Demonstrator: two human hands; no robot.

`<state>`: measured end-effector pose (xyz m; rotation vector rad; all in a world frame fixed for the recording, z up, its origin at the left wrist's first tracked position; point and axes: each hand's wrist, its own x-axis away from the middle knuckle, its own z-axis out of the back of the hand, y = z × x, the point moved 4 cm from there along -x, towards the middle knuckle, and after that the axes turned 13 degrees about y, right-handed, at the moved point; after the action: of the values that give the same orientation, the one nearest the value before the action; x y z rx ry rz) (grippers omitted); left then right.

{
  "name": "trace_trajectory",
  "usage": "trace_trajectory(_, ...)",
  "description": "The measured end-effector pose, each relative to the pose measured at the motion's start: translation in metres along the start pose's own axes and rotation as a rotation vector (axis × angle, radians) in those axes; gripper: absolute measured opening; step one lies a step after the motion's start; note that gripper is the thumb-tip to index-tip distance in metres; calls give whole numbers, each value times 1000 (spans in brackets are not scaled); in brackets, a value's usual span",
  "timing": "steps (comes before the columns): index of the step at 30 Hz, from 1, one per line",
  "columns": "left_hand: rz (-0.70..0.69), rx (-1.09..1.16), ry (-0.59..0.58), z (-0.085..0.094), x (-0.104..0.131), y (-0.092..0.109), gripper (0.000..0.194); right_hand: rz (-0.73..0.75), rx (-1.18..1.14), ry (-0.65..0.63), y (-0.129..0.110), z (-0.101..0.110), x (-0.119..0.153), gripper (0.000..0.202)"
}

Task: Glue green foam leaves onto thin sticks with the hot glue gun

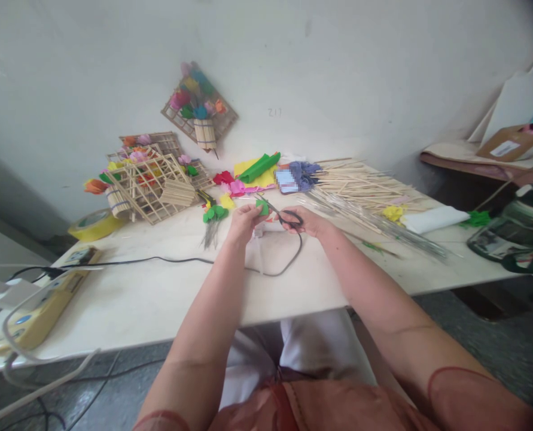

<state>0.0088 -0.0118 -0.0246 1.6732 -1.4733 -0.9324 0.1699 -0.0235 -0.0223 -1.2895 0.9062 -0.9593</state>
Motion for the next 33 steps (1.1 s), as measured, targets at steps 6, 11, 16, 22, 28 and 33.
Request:
trace_trajectory(6, -10, 6, 5, 2, -2, -1, 23, -30, -42, 51, -3, -3, 1, 28)
trace_trajectory(11, -5, 5, -6, 2, -2, 0, 23, -23, -45, 75, -7, -5, 4, 25)
trace_trajectory(16, -7, 4, 18, 3, -2, 1, 22, -36, -33, 82, -8, -5, 4, 21)
trace_trajectory(22, -12, 29, 25, 5, -4, 0, 22, -47, -11, 82, -8, -5, 4, 15)
trace_trajectory(28, -27, 50, 34, 7, -6, -1, 19, -40, -28, 66, -6, -4, 2, 14)
trace_trajectory(33, -23, 40, 53, 7, -4, 1, 19, -44, -1, 62, -5, -3, 1, 19)
